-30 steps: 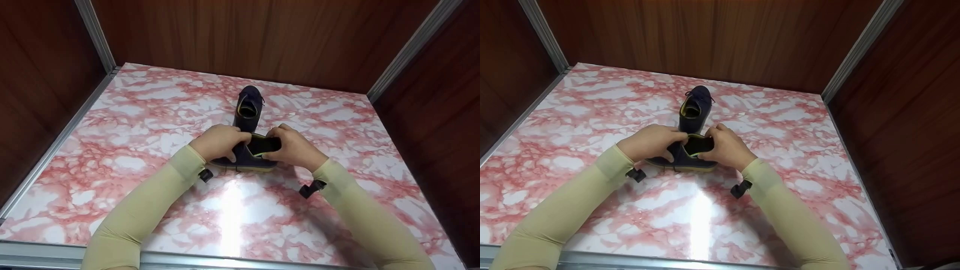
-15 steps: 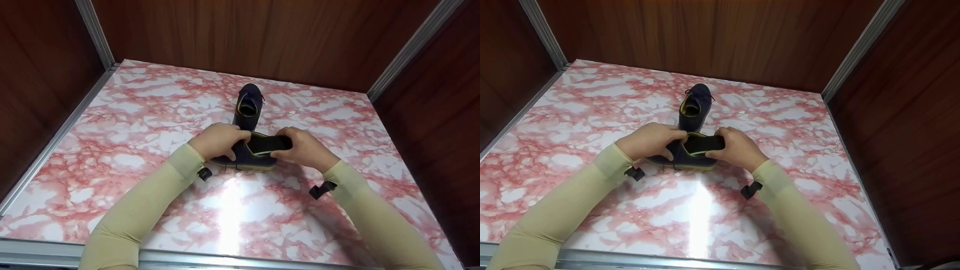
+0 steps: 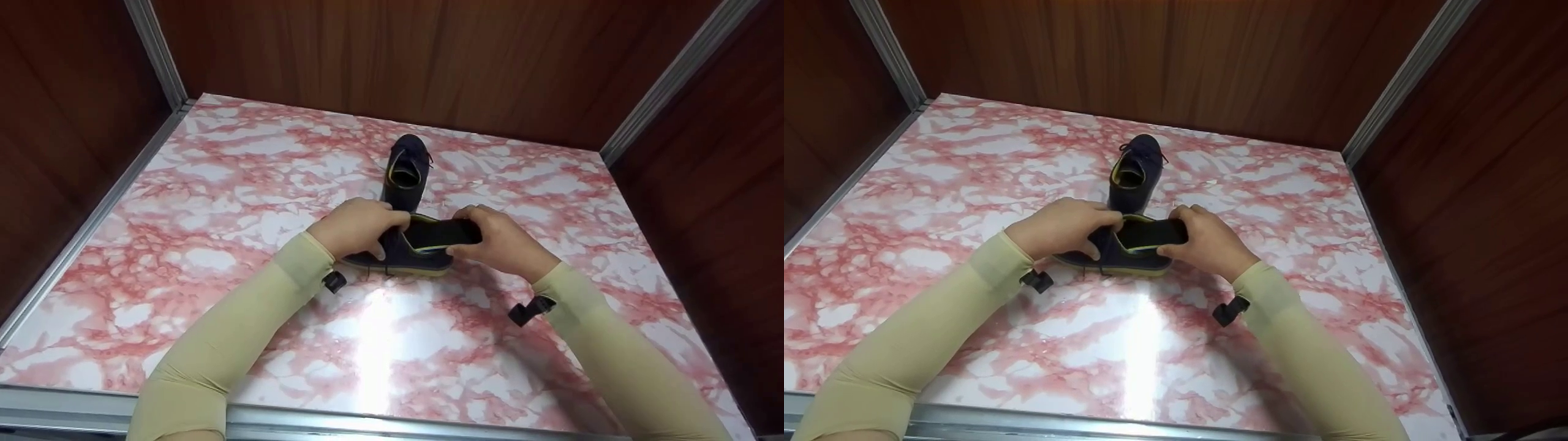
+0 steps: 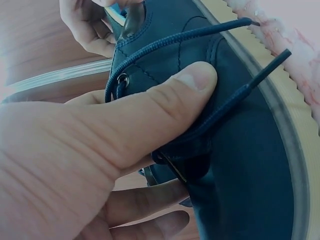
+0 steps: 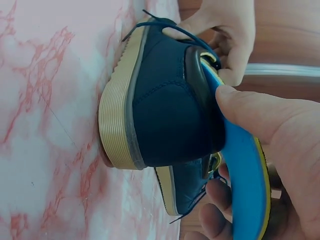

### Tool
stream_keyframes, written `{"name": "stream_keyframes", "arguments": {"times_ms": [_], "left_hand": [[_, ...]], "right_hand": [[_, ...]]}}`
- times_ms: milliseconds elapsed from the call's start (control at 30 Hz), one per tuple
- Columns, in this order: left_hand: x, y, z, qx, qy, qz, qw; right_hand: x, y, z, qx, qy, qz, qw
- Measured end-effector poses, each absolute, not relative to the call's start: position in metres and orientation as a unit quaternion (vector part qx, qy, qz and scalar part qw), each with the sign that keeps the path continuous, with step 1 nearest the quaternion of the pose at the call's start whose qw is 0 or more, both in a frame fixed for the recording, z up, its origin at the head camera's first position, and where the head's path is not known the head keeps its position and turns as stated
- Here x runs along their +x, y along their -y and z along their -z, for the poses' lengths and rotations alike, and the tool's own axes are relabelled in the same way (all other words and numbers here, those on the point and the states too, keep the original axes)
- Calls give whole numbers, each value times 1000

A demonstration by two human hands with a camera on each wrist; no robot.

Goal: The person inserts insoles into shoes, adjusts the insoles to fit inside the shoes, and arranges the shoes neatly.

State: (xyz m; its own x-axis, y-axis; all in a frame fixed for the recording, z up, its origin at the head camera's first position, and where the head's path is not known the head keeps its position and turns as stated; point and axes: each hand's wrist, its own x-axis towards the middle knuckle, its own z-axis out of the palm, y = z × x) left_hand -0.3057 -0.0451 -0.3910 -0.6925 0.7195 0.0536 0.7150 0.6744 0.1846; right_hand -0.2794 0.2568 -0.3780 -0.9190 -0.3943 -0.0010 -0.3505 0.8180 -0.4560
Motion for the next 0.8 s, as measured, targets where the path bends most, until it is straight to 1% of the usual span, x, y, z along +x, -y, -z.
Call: {"name": "stream_keyframes", "arguments": {"times_ms": [267, 800], "left_hand": [[-306, 44, 389, 391, -916, -91, 15], [-305, 43, 389, 393, -915, -91, 16]], "right_hand": [[-278, -256, 377, -216, -952, 216, 31], [-281, -254, 379, -222, -948, 225, 31]]}}
